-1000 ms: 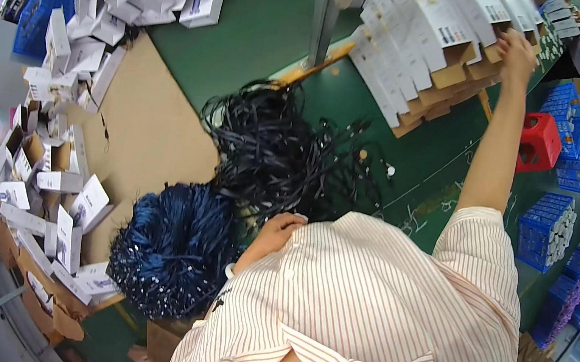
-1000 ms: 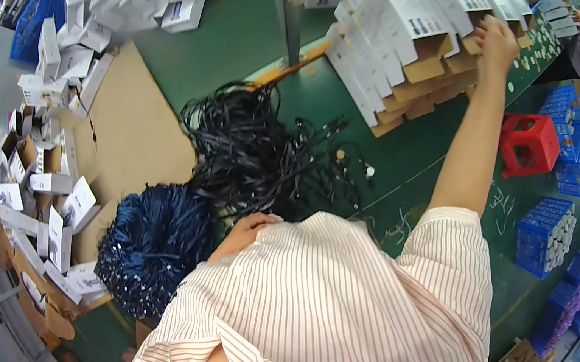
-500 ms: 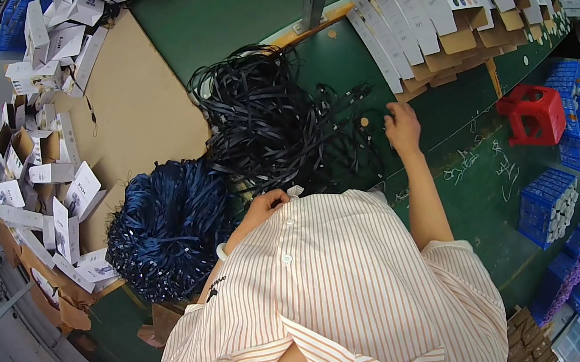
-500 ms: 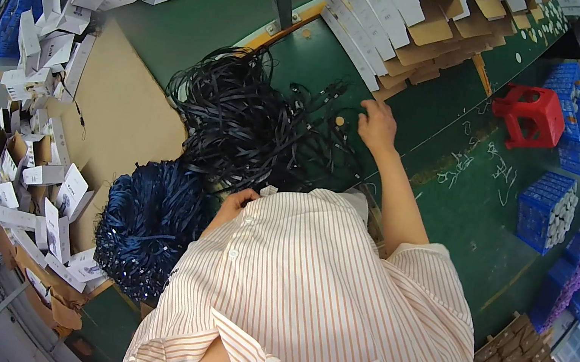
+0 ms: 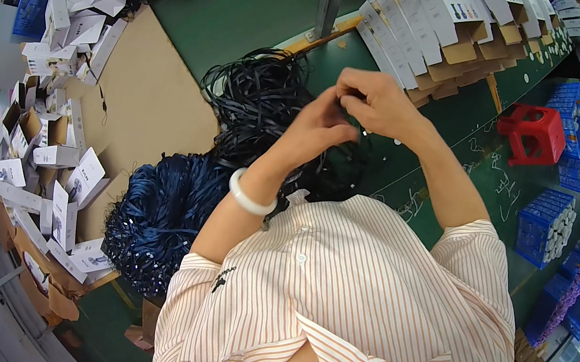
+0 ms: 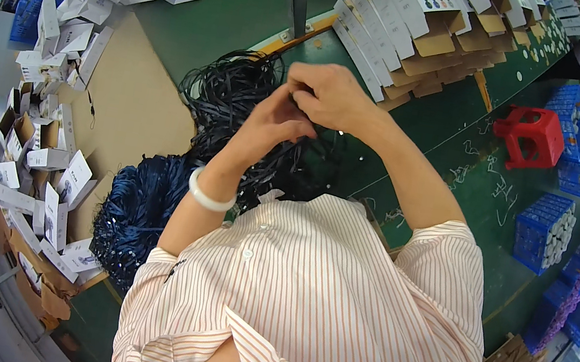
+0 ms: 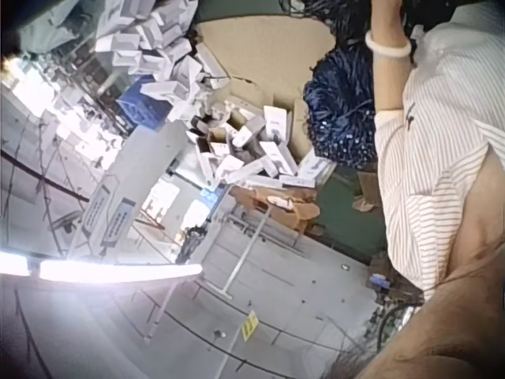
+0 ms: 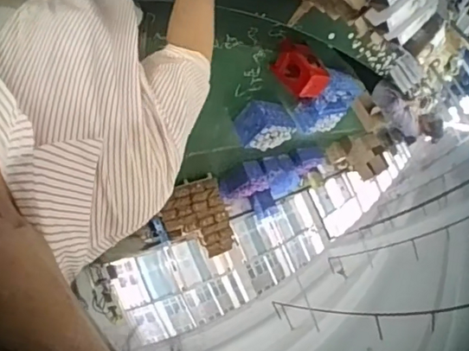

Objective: Packaging portable fans and USB cables into retail boxes on an assembly line.

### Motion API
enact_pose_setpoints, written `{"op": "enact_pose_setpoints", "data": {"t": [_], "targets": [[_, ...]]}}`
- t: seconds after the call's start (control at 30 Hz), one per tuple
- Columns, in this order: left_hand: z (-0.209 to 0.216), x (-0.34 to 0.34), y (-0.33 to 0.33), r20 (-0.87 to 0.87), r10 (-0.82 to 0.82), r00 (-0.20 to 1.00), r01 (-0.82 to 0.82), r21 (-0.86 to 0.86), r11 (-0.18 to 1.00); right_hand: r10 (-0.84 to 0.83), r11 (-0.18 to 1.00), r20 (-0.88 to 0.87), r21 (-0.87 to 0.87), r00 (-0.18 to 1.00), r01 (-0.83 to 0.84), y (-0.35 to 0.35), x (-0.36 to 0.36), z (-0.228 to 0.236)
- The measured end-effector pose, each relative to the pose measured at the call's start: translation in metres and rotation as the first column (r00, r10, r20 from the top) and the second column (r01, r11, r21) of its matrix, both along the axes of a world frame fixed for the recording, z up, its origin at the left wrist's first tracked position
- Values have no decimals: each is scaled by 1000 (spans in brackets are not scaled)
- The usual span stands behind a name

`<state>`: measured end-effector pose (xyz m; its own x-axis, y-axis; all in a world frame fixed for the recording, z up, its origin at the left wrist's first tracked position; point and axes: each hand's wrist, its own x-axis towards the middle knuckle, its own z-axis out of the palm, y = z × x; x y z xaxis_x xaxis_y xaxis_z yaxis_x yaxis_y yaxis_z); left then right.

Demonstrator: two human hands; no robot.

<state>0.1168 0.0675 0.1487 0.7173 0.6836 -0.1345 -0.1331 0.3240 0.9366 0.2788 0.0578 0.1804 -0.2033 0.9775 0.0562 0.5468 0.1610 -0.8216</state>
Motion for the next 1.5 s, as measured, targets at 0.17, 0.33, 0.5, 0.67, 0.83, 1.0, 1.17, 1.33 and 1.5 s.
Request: {"op": "enact_pose_setpoints", "data": {"t": [0.17, 0.33, 0.5, 0.67, 0.83, 1.0, 1.17, 1.33, 1.5], "targets": [[10, -22, 20, -294, -380, 877, 374, -81, 924, -253, 863, -171, 404, 952, 302, 2, 15, 71], [95, -75, 64, -60, 49, 997, -35, 223, 974, -352, 871, -568, 92, 744, 483, -3, 38, 36], [202, -53, 91, 233, -161, 959, 63, 378, 924, 43, 997, -909, 64, 415, 36, 40, -40, 19], [250, -95, 103, 335, 108, 936, -293, 570, 768, 251, 787, -957, 115, 144, -607, 51, -62, 45], [141, -161, 106, 395, 354, 847, -436, 137, 890, 41, 996, -312, -59, 949, -62, 49, -21, 52], [3, -146, 32, 292, 408, 865, -242, -469, 850, -179, 982, -946, -155, 272, 106, 83, -30, 22], [1, -88, 3, -175, 748, 641, -304, 836, 456, -391, 913, -920, -388, -1, -125, 76, -74, -11], [-30, -72, 2, 116, 428, 896, -438, 381, 814, -311, 911, -940, -338, 142, -237, 41, -128, 16], [0, -55, -23, 151, 535, 831, -317, -662, 679, -218, 918, -461, 204, 860, 341, 54, -129, -29]]}}
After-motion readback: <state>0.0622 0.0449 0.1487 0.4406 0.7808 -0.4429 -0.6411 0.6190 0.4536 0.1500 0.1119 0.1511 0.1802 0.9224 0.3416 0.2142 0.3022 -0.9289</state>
